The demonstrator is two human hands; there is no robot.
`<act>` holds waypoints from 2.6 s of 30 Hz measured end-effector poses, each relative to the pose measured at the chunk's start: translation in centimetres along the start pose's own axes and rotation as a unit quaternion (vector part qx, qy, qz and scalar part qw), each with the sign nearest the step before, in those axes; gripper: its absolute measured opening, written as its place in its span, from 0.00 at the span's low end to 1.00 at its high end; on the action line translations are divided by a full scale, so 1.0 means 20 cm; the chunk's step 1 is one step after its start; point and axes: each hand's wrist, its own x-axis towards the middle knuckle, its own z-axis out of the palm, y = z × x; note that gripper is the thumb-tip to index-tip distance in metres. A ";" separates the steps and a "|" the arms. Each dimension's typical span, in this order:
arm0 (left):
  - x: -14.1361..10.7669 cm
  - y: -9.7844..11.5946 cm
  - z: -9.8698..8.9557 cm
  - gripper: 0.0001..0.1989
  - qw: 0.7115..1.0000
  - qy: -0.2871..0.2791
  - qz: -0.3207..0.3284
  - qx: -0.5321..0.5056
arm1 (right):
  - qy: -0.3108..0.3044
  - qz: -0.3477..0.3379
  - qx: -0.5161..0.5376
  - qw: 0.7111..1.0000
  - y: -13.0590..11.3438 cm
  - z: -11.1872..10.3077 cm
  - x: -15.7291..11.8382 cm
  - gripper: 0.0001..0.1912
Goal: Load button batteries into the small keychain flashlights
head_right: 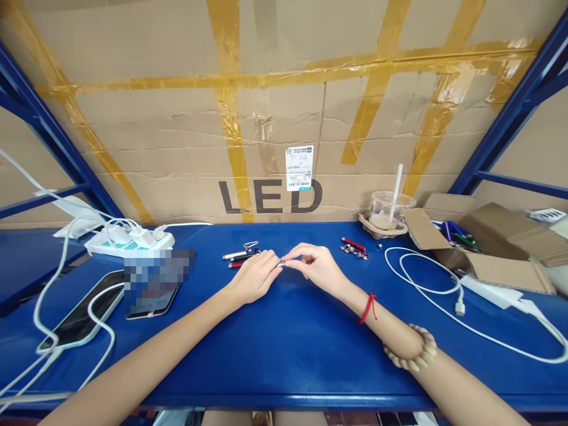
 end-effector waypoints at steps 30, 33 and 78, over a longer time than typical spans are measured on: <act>-0.01 0.00 0.02 0.17 0.999 0.018 -0.026 -0.037 | -0.003 0.158 0.065 0.985 0.05 0.02 0.00 0.21; -0.01 -0.01 0.03 0.16 0.999 0.015 -0.034 -0.038 | 0.008 0.141 0.054 0.989 0.05 0.01 0.00 0.21; -0.01 -0.02 0.03 0.15 0.994 0.096 0.041 -0.033 | -0.008 0.093 0.011 0.996 0.02 0.03 -0.02 0.16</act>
